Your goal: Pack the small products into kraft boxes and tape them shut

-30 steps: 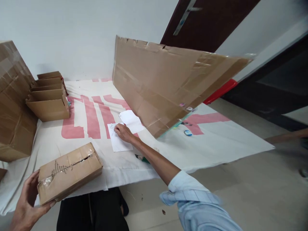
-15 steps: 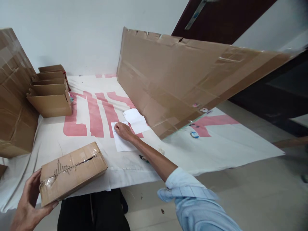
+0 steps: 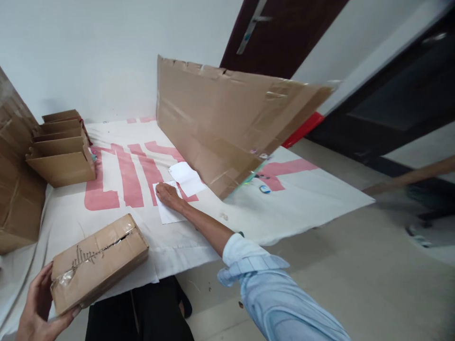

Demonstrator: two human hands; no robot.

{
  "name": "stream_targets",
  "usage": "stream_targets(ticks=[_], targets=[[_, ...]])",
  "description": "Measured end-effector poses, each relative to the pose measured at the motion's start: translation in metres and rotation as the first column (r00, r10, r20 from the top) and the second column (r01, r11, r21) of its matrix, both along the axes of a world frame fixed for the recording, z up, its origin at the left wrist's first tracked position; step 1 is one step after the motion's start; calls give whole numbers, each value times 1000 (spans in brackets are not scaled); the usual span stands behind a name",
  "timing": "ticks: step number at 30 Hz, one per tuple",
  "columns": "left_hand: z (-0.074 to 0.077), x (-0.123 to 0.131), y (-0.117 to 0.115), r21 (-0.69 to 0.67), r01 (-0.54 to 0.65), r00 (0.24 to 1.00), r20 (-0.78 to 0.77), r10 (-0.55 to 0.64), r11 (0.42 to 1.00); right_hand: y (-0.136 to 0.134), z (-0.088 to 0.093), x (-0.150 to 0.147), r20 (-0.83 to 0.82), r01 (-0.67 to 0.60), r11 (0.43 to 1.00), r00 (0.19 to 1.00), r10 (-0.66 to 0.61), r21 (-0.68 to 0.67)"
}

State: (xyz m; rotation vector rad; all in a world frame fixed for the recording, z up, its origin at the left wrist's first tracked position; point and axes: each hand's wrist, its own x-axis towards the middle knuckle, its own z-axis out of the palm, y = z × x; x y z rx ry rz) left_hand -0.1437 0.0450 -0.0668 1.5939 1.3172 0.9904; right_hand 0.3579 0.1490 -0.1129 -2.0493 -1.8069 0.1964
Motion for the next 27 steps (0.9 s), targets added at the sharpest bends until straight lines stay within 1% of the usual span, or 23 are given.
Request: stream_targets(ticks=[2, 4, 5, 7, 9, 12, 14, 16, 17, 20, 22, 25, 27], targets=[[-2, -3, 5, -15, 25, 1000, -5, -26, 1000, -1, 6, -4, 25, 6, 1000, 1000, -7, 14], [-3, -5, 9, -16, 33, 999, 4, -33, 999, -11, 11, -7, 47, 20, 999, 999, -22, 45], [-3, -6, 11, -13, 34, 999, 11, -34, 999, -20, 13, -8, 56, 31, 997, 998, -35, 65], [-3, -6, 12, -5, 44, 999, 20, -44, 999, -48, 10, -12, 69, 63, 993, 995, -70, 101], [-3, -5, 13, 10, 56, 998, 25, -56, 998, -83, 0, -16, 73, 97, 988, 992, -106, 119], [0, -1, 12, 26, 52, 998, 33, -53, 998, -130, -23, -24, 72, 122, 985, 989, -131, 123], [2, 2, 11, 28, 56, 997, 43, -58, 998, -149, -37, -27, 64, 121, 985, 989, -130, 123], [5, 6, 10, 38, 66, 996, 62, -68, 997, -158, -45, -25, 51, 100, 989, 993, -107, 113], [6, 7, 10, 44, 70, 995, 72, -73, 997, -160, -46, -22, 45, 85, 991, 995, -90, 105], [12, 11, 11, 51, 64, 994, 86, -69, 997, -162, -40, -10, 39, 48, 994, 998, -52, 97], [18, 12, 10, 52, 59, 995, 81, -63, 997, -166, -32, -4, 22, 47, 991, 998, -50, 128], [29, 13, 1, 44, 95, 993, 65, -98, 994, -177, -19, -5, -65, 65, 965, 997, -50, 255], [36, 14, -6, 19, 139, 987, 72, -140, 990, -185, -7, -13, -156, 52, 937, 988, 3, 347]])
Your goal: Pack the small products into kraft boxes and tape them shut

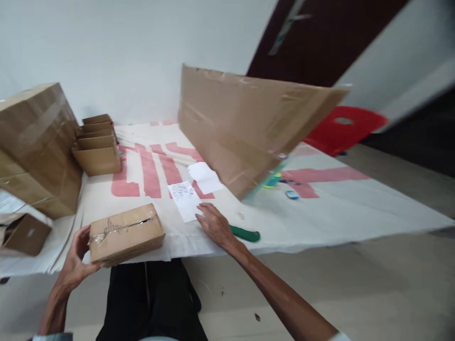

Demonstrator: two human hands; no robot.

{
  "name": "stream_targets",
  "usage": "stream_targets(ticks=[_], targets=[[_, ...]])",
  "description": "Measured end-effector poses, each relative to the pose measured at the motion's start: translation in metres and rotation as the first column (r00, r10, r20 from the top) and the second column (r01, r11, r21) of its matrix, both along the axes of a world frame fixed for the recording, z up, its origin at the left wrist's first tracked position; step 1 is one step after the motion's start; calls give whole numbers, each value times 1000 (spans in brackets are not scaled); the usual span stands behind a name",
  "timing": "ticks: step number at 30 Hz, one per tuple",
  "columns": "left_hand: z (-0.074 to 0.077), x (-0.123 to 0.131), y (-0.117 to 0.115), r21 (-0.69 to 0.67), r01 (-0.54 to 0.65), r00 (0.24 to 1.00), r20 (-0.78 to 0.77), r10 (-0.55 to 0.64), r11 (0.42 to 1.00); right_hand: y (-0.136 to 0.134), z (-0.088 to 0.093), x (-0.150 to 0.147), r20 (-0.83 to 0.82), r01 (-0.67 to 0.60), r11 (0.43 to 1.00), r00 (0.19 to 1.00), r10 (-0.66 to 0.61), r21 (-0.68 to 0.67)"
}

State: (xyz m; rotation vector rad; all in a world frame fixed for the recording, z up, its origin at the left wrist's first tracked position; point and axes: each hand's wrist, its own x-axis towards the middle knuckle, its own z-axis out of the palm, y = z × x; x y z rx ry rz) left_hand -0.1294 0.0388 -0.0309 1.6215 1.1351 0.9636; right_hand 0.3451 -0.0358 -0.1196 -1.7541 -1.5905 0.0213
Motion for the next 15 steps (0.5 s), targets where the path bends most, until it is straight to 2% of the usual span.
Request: stream_targets(ticks=[2, 5, 8, 11, 15], targets=[[4, 1, -7, -13, 28, 1000, 8, -27, 1000, -6, 16, -16, -104, -81, 995, 991, 87, 61], [4, 2, -14, -1, 66, 998, 20, -66, 998, -14, 42, -53, -243, -236, 969, 938, 247, 75], [2, 4, -19, 4, 100, 994, 34, -100, 995, -19, 60, -94, -292, -351, 932, 885, 362, 92], [1, 4, -22, -2, 129, 991, 38, -129, 992, -23, 63, -123, -257, -338, 933, 897, 358, 122], [-1, 5, -25, 4, 147, 986, 73, -147, 989, -33, 58, -135, -197, -277, 948, 932, 305, 157]])
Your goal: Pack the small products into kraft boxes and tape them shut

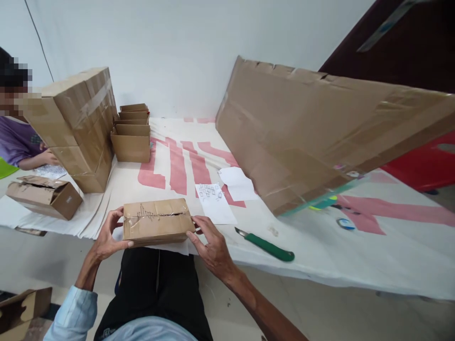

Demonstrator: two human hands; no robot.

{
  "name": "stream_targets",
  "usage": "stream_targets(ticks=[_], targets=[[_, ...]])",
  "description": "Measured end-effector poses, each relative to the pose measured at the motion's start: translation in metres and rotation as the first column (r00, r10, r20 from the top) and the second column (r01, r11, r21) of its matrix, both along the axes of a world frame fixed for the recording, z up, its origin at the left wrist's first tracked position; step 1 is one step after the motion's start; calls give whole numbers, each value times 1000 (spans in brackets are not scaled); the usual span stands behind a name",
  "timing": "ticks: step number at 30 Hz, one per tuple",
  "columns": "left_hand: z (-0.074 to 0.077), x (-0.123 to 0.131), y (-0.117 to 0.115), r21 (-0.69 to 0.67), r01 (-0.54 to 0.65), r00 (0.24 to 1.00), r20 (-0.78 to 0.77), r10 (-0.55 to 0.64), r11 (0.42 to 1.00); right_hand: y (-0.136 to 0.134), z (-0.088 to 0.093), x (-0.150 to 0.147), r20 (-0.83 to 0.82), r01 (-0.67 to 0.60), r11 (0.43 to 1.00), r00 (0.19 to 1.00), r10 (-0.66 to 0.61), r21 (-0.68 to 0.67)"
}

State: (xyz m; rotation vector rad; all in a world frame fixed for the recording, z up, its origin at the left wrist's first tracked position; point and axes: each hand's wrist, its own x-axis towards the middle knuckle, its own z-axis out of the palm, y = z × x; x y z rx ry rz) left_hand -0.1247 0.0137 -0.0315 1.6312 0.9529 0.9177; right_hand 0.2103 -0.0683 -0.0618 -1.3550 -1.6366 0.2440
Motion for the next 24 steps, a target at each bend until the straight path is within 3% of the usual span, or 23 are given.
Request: stream_targets(ticks=[7, 11, 17, 24], targets=[[-3, 4, -4, 33, 45, 999, 27, -46, 998, -14, 4, -1, -24, 40, 999, 999, -40, -21], [-3, 4, -6, 28, 61, 998, 15, -61, 998, -11, 0, -1, -244, 18, 991, 968, -51, -136], [-4, 0, -9, 30, 69, 997, 17, -70, 997, -6, -11, -2, -533, -119, 961, 846, -34, -249], [0, 2, -8, 71, 116, 993, -39, -114, 991, -3, -4, -6, -526, -134, 942, 849, -51, -307]])
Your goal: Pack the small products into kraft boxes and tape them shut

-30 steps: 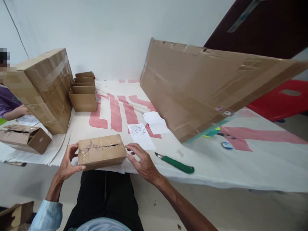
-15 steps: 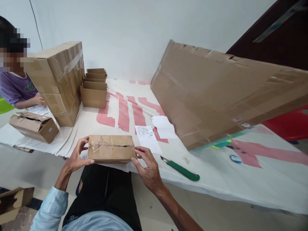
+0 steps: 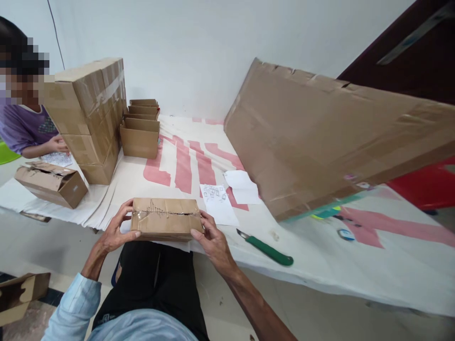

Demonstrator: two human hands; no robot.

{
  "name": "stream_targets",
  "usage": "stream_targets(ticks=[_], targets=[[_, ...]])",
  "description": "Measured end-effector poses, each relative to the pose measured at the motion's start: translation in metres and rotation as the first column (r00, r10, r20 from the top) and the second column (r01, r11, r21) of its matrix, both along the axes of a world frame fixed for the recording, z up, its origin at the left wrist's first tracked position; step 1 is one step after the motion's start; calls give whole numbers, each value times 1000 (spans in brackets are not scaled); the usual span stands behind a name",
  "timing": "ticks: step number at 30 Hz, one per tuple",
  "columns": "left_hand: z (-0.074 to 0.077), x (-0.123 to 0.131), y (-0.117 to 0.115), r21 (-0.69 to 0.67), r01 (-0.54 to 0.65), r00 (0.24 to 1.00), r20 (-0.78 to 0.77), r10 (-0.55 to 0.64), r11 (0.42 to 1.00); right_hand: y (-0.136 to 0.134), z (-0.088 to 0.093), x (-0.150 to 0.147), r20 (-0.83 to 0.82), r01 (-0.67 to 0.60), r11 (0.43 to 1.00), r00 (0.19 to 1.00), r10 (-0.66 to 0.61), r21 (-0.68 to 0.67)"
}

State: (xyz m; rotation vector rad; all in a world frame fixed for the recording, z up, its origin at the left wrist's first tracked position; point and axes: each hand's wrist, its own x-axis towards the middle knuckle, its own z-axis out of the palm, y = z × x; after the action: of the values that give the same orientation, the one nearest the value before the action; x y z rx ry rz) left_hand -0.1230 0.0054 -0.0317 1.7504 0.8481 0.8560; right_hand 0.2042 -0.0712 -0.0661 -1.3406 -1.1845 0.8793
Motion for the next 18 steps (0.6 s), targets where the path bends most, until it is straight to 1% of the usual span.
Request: stream_targets(ticks=[5, 9, 12, 15, 18], targets=[[7, 6, -1, 75, 0, 996, -88, 7, 997, 2, -1, -2, -61, -43, 999, 997, 44, 12], [10, 6, 1, 84, -21, 991, -126, 31, 996, -1, -2, 2, -43, -62, 997, 997, 64, 54], [11, 4, 4, 63, -10, 985, -174, 21, 998, -5, 1, 10, 1, -87, 993, 996, 88, 75], [11, 4, 7, 54, -1, 983, -184, 11, 999, -8, 8, 17, 87, -119, 988, 990, 110, 100], [11, 6, 9, 53, -7, 981, -195, 17, 999, -12, 16, 18, 196, -96, 980, 979, 61, 175]])
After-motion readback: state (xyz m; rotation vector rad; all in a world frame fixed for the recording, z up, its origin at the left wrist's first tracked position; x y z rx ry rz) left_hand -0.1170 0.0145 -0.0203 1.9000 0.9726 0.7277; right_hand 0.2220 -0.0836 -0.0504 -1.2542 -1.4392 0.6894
